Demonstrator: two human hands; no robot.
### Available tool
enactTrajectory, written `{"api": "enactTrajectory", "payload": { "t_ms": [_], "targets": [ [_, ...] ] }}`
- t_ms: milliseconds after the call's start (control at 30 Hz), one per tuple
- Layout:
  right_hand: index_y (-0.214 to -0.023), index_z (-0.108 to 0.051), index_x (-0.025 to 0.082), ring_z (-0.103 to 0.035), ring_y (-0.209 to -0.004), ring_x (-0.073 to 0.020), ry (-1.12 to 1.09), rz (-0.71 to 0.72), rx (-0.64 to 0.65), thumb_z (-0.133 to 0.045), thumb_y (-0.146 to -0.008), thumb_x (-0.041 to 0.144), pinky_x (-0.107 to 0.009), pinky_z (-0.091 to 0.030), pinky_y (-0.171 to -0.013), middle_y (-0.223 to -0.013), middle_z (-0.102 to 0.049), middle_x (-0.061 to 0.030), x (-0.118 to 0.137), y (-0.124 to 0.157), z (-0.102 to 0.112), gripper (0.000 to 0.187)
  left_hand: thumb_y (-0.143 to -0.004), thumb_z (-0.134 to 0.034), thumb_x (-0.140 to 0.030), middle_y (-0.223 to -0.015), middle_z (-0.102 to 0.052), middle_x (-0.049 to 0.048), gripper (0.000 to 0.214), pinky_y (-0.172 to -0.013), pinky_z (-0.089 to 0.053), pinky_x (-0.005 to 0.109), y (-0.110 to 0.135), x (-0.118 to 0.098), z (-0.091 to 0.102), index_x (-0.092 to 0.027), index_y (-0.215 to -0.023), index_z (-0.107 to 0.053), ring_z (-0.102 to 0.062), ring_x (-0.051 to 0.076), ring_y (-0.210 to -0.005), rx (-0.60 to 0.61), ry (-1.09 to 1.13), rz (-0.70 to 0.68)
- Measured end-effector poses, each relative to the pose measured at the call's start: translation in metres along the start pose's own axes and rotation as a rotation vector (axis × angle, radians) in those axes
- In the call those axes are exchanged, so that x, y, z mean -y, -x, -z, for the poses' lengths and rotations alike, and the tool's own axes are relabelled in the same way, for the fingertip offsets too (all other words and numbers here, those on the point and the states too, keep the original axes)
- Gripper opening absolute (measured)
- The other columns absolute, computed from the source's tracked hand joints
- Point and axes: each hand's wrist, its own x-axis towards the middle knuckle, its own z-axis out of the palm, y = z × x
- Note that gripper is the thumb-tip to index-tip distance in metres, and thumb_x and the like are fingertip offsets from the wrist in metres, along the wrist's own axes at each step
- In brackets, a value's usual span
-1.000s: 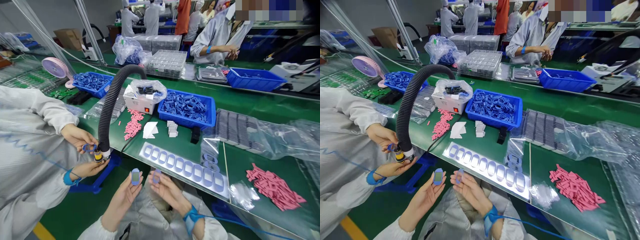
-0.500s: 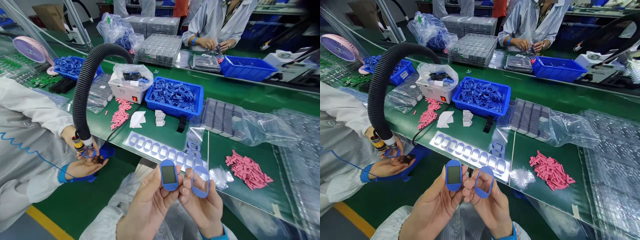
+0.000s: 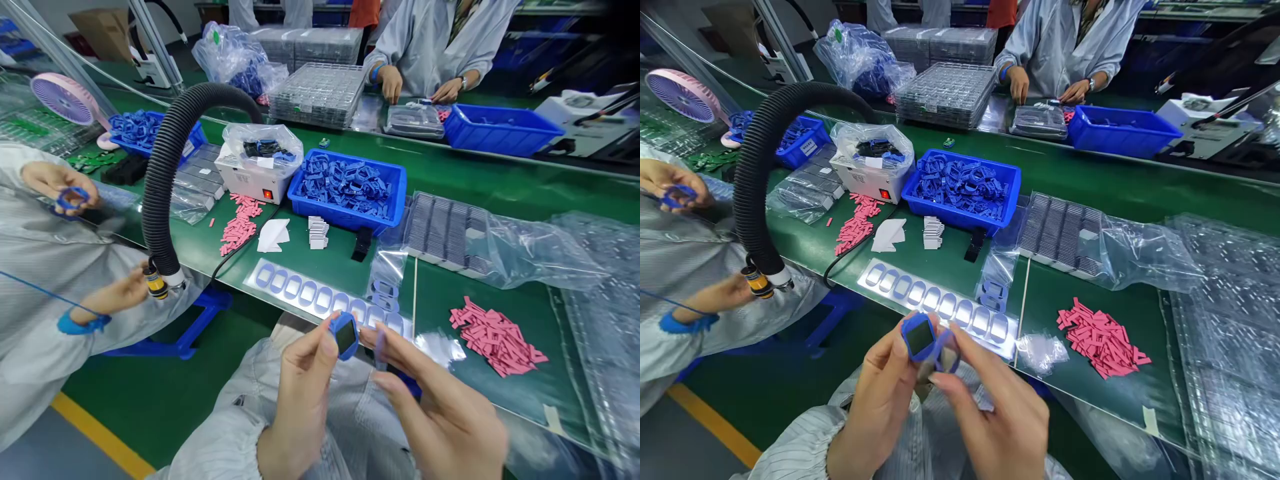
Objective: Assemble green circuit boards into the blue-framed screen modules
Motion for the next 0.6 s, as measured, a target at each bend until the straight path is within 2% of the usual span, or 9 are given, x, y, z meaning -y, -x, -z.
{"api": "enactTrajectory", "payload": {
  "t_ms": [67, 167, 400, 600],
  "targets": [
    [-0.121, -0.059, 0.028, -0.071, -0.082, -0.0171, 0.123, 0.125, 0.010, -0.064, -0.082, 0.023, -0.022, -0.059, -0.073, -0.104, -0.072, -0.0009, 0.007, -0.003, -0.008, 0.040, -0.077, -0.067, -0.042, -0.102, -0.074, 0.0029, 0.026, -0.092, -0.048, 0.027, -0.003, 0.006, 0.006, -0.025, -0.094, -0.075, -0.064, 0.020, -0.103, -0.002, -0.106, -0.099],
    [-0.126, -0.054, 0.025, -0.070, -0.086, -0.0154, 0.186, 0.206, 0.045, -0.059, -0.086, 0.022, -0.020, -0.058, -0.075, -0.109, -0.070, -0.0019, 0.012, -0.008, -0.016, 0.041, -0.076, -0.067, -0.043, -0.106, -0.072, 0.0045, 0.024, -0.093, -0.049, 0.035, -0.007, 0.012, 0.013, -0.028, -0.094, -0.075, -0.061, 0.025, -0.108, 0.001, -0.200, -0.214],
    [-0.126, -0.054, 0.024, -0.071, -0.072, -0.0120, 0.165, 0.209, 0.050, -0.058, -0.087, 0.023, -0.017, -0.059, -0.067, -0.105, -0.071, -0.0021, 0.011, -0.009, -0.016, 0.039, -0.079, -0.064, -0.042, -0.097, -0.075, 0.0036, 0.023, -0.088, -0.052, 0.033, -0.010, 0.014, 0.014, -0.030, -0.096, -0.074, -0.061, 0.021, -0.102, 0.017, -0.312, -0.361],
    [-0.129, -0.050, 0.030, -0.071, -0.076, -0.0138, 0.123, 0.155, 0.081, -0.059, -0.086, 0.023, -0.018, -0.059, -0.060, -0.108, -0.070, -0.0008, 0.008, -0.004, -0.014, 0.044, -0.080, -0.064, -0.039, -0.100, -0.076, 0.0023, 0.021, -0.090, -0.051, 0.036, -0.009, 0.018, 0.018, -0.032, -0.097, -0.073, -0.061, 0.021, -0.101, 0.043, -0.357, -0.502]
  ]
}}
